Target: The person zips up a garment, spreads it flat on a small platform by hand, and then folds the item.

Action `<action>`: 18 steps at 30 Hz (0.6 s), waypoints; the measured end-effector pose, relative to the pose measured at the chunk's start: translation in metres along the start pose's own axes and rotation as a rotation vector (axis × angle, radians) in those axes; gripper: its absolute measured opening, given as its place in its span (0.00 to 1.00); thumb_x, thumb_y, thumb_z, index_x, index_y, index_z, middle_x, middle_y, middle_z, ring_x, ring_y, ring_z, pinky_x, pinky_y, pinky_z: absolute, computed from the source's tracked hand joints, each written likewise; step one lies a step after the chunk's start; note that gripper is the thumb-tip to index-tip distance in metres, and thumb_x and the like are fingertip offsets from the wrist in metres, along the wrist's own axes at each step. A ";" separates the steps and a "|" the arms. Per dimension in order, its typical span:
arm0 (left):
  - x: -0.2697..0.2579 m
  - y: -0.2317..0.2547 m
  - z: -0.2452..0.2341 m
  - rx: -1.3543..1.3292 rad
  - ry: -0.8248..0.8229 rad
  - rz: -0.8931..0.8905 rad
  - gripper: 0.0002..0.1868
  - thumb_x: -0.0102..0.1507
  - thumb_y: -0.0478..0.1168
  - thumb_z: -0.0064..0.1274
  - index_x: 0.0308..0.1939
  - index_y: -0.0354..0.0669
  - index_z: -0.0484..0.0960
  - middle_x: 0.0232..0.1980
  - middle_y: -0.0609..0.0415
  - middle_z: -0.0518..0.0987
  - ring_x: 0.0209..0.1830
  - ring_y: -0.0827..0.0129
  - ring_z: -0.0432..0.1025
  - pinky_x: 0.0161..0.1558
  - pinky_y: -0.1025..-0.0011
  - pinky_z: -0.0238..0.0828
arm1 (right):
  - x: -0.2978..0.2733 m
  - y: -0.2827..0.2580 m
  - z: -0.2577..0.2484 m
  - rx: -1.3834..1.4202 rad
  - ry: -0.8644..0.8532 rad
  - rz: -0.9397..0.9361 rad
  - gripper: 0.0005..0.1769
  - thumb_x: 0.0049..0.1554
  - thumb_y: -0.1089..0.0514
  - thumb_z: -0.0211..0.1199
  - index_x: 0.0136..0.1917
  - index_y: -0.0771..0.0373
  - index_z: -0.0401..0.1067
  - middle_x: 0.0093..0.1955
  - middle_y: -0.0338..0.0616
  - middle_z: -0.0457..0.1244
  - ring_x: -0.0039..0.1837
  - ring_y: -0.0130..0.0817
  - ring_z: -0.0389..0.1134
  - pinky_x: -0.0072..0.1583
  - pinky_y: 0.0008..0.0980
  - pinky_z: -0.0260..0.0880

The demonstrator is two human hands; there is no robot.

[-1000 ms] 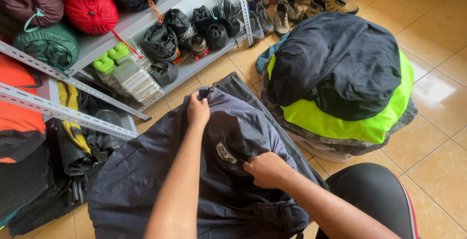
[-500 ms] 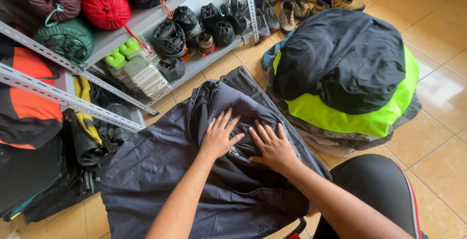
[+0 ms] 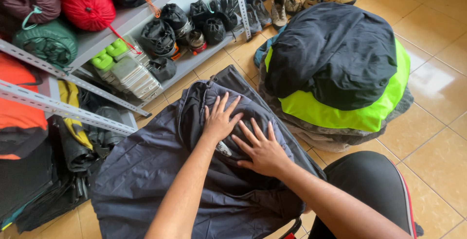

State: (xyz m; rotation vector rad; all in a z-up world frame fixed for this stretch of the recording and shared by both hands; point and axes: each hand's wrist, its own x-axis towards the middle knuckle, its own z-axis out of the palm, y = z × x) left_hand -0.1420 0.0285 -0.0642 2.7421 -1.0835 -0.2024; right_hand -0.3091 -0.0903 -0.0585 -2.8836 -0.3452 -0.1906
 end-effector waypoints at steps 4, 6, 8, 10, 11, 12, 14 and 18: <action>0.017 0.000 0.002 0.010 -0.036 -0.009 0.34 0.63 0.65 0.37 0.72 0.78 0.50 0.77 0.56 0.48 0.77 0.54 0.44 0.67 0.34 0.38 | -0.011 -0.013 0.003 -0.002 -0.129 0.020 0.49 0.48 0.29 0.55 0.74 0.54 0.50 0.78 0.61 0.37 0.78 0.63 0.33 0.64 0.80 0.36; 0.024 -0.012 0.014 0.046 0.008 0.040 0.38 0.60 0.69 0.32 0.73 0.71 0.46 0.78 0.54 0.46 0.76 0.49 0.42 0.69 0.41 0.31 | -0.011 -0.025 -0.014 -0.095 -0.540 -0.029 0.45 0.55 0.31 0.44 0.77 0.53 0.41 0.79 0.62 0.21 0.78 0.61 0.21 0.67 0.76 0.32; 0.026 -0.013 0.016 0.061 0.004 0.041 0.38 0.60 0.69 0.33 0.73 0.70 0.46 0.78 0.53 0.45 0.76 0.48 0.41 0.68 0.40 0.31 | -0.012 -0.022 -0.015 -0.066 -0.543 -0.033 0.42 0.56 0.33 0.44 0.76 0.53 0.44 0.79 0.60 0.23 0.78 0.60 0.23 0.67 0.76 0.35; 0.022 -0.009 0.014 0.079 0.004 0.042 0.38 0.61 0.68 0.33 0.73 0.70 0.45 0.78 0.53 0.45 0.76 0.47 0.41 0.68 0.39 0.31 | -0.012 -0.009 0.001 -0.039 -0.540 -0.039 0.39 0.57 0.35 0.44 0.75 0.54 0.47 0.79 0.59 0.26 0.78 0.59 0.25 0.66 0.76 0.38; 0.019 -0.005 0.012 0.106 0.084 0.068 0.38 0.61 0.65 0.38 0.73 0.67 0.49 0.76 0.52 0.50 0.75 0.49 0.46 0.68 0.39 0.37 | -0.011 0.003 0.019 0.038 -0.294 -0.065 0.26 0.53 0.36 0.51 0.57 0.52 0.60 0.67 0.49 0.42 0.70 0.51 0.43 0.56 0.62 0.53; 0.015 0.000 0.009 0.133 0.164 0.093 0.37 0.61 0.63 0.43 0.73 0.65 0.53 0.74 0.51 0.54 0.74 0.52 0.50 0.69 0.39 0.42 | -0.011 0.016 0.036 0.115 -0.047 -0.088 0.17 0.48 0.38 0.59 0.40 0.51 0.74 0.56 0.39 0.57 0.62 0.43 0.61 0.46 0.48 0.68; 0.012 -0.009 0.031 0.253 0.425 0.177 0.26 0.59 0.57 0.47 0.59 0.60 0.63 0.56 0.56 0.59 0.56 0.60 0.57 0.54 0.53 0.52 | -0.011 0.028 0.018 0.131 0.029 -0.035 0.13 0.47 0.41 0.60 0.39 0.50 0.69 0.49 0.36 0.57 0.52 0.41 0.63 0.42 0.44 0.68; -0.008 -0.014 0.055 0.203 0.365 0.127 0.31 0.55 0.58 0.53 0.62 0.67 0.67 0.49 0.62 0.64 0.50 0.63 0.66 0.43 0.61 0.69 | -0.017 0.048 -0.001 0.124 -0.327 0.132 0.14 0.43 0.49 0.64 0.42 0.54 0.71 0.39 0.42 0.65 0.43 0.46 0.70 0.41 0.46 0.72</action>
